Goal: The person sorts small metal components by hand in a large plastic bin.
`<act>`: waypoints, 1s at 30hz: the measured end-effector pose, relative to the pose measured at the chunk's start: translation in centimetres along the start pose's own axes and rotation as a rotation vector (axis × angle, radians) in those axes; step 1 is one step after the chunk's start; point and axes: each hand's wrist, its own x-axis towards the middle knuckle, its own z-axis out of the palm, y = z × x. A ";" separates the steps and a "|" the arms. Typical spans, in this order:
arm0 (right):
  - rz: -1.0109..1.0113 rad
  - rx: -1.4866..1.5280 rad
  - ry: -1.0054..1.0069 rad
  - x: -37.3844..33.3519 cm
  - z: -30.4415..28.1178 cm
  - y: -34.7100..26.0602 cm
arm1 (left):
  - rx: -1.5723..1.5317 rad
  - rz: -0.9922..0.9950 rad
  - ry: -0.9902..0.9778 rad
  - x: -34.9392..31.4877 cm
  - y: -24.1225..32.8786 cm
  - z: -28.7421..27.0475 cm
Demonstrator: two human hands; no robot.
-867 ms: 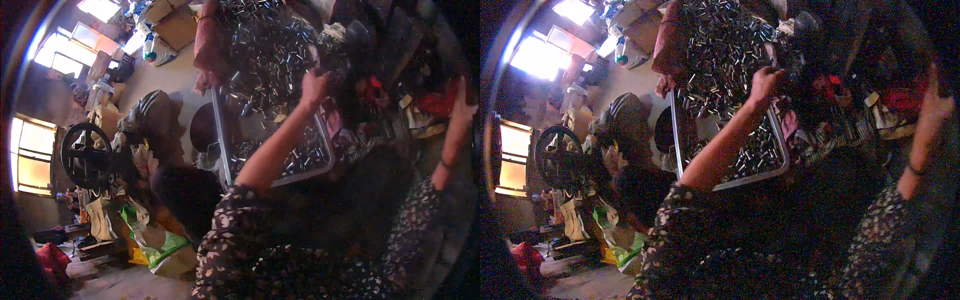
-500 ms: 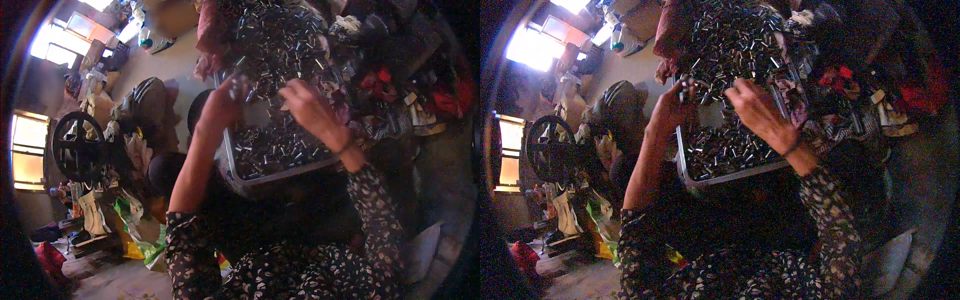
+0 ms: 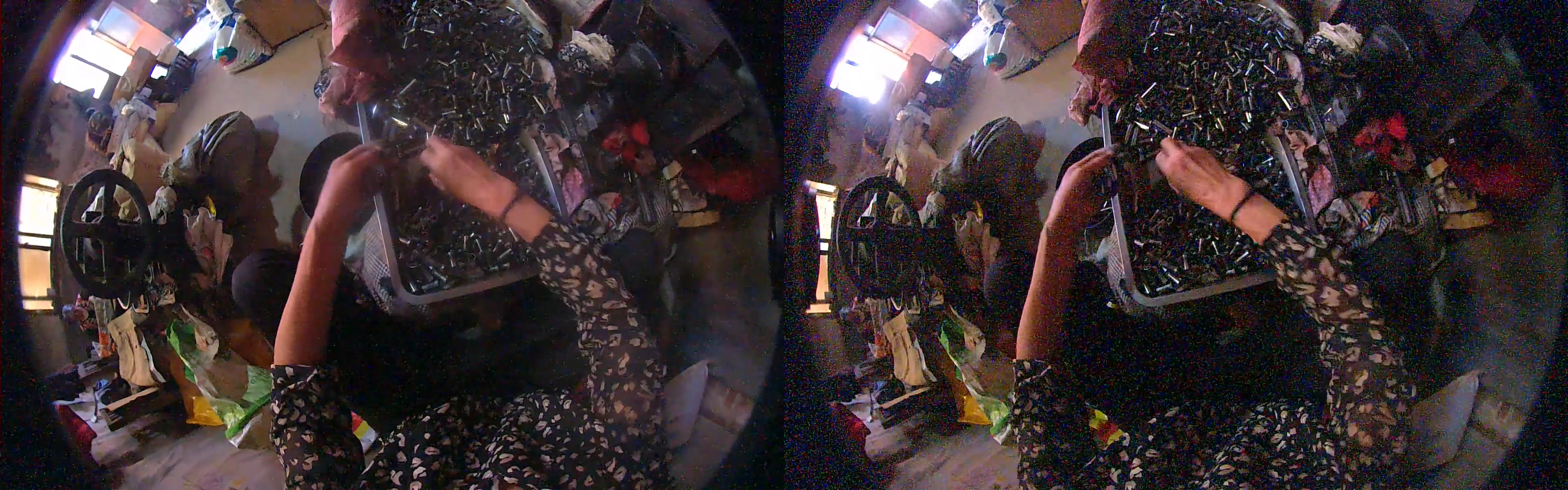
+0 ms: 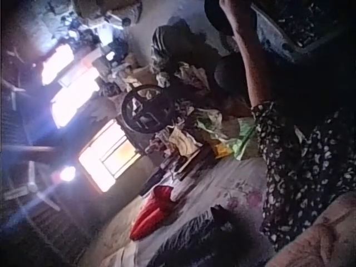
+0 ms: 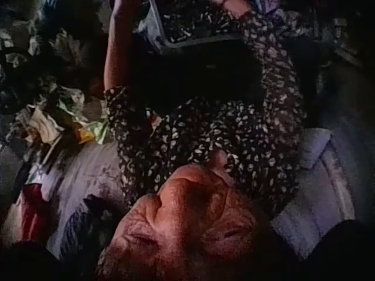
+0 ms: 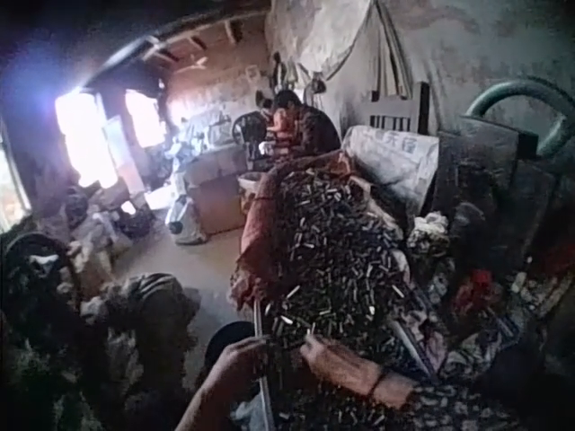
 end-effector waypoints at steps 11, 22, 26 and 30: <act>0.475 0.958 0.108 -7.5 -6.0 -0.7 | 0.238 -0.223 -0.121 -1.0 1.9 9.4; 0.754 1.044 0.317 -9.0 -7.0 2.1 | 0.398 -0.208 -0.115 0.8 2.5 12.6; 0.649 1.108 0.222 -9.5 -6.3 1.9 | 0.212 -0.169 -0.117 1.0 2.7 13.0; 0.616 0.984 0.193 -9.8 -6.3 2.2 | 0.431 -0.078 -0.110 1.0 3.0 13.4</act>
